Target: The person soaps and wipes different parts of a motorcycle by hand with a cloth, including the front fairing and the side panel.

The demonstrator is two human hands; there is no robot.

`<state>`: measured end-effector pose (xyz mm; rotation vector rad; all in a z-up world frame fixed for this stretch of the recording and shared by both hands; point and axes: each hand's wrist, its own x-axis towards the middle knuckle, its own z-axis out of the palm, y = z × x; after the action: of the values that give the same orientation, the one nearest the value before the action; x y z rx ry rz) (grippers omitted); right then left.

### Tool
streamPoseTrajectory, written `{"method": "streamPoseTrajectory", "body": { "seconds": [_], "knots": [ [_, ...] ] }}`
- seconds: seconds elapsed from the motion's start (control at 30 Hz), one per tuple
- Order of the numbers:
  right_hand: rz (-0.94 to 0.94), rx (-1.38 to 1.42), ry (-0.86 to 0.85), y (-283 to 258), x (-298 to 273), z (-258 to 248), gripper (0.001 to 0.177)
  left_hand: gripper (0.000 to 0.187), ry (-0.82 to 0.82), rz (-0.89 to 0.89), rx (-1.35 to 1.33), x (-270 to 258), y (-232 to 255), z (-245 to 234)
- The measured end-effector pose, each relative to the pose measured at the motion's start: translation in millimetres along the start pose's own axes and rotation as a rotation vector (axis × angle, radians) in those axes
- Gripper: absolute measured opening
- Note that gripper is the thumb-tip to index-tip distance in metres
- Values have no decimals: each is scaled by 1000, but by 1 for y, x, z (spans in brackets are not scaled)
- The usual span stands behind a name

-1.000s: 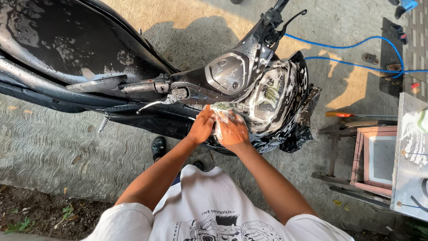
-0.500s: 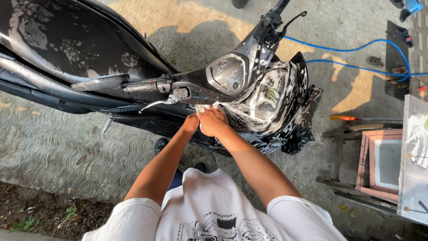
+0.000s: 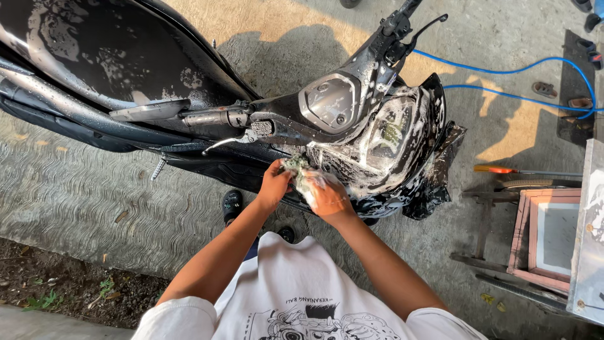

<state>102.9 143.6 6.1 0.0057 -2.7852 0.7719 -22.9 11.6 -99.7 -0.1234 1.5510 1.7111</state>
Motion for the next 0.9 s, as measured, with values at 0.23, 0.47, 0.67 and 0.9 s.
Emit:
{"method": "streamPoseTrajectory", "body": {
  "seconds": [0.23,0.47,0.67,0.9],
  "knots": [
    [108,-190,273,5,-1,3,33,44,-91,415,151,35,-11,-5],
    [109,-259,-18,6,38,-5,41,41,-149,22,224,12,5,-4],
    [114,-287,-73,22,34,-23,60,40,165,229,577,2,-6,-16],
    [259,-401,-94,38,20,-13,73,43,108,301,698,11,42,11]
  ]
}}
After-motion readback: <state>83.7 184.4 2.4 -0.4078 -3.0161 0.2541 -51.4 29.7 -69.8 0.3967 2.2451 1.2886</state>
